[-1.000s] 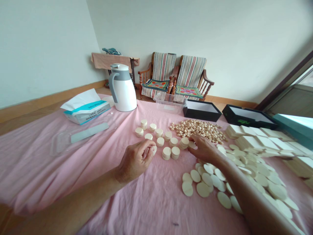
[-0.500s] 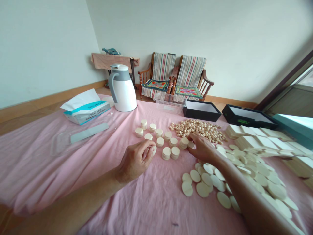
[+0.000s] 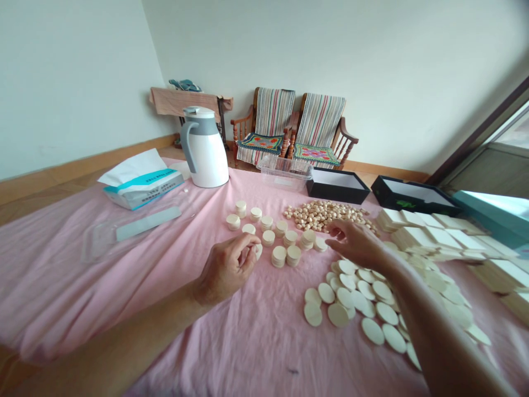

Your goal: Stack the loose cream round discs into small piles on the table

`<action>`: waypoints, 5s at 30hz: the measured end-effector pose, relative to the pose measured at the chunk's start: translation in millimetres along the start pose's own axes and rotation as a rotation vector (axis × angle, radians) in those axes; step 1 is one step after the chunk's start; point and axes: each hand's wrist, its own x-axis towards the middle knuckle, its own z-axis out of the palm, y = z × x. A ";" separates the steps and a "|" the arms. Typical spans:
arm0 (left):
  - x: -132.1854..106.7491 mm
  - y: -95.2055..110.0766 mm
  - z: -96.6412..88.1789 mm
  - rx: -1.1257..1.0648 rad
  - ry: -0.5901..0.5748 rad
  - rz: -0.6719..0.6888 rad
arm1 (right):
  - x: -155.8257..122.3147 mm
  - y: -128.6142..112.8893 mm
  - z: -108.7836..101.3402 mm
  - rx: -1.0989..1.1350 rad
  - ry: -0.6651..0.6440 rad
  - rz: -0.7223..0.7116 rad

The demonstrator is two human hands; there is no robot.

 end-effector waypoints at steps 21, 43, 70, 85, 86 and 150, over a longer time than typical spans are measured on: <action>2.2 -1.4 0.9 0.040 0.007 -0.017 | -43.7 21.8 4.1 0.002 -0.158 -0.236; 1.8 -3.6 1.1 0.053 0.006 -0.017 | -2.0 -10.3 15.8 -0.044 0.058 0.083; 1.1 -0.1 -1.4 0.025 0.104 -0.018 | -26.4 6.5 4.5 0.048 -0.089 -0.137; 0.5 -0.3 -2.9 0.005 0.082 -0.005 | -11.0 -6.1 19.1 0.039 0.161 0.034; 0.3 -0.6 -2.6 0.004 0.082 -0.006 | -11.9 -3.3 16.5 0.039 0.152 0.031; 0.3 -2.4 -2.5 0.021 0.053 -0.015 | -11.0 -1.6 35.6 0.052 0.170 -0.137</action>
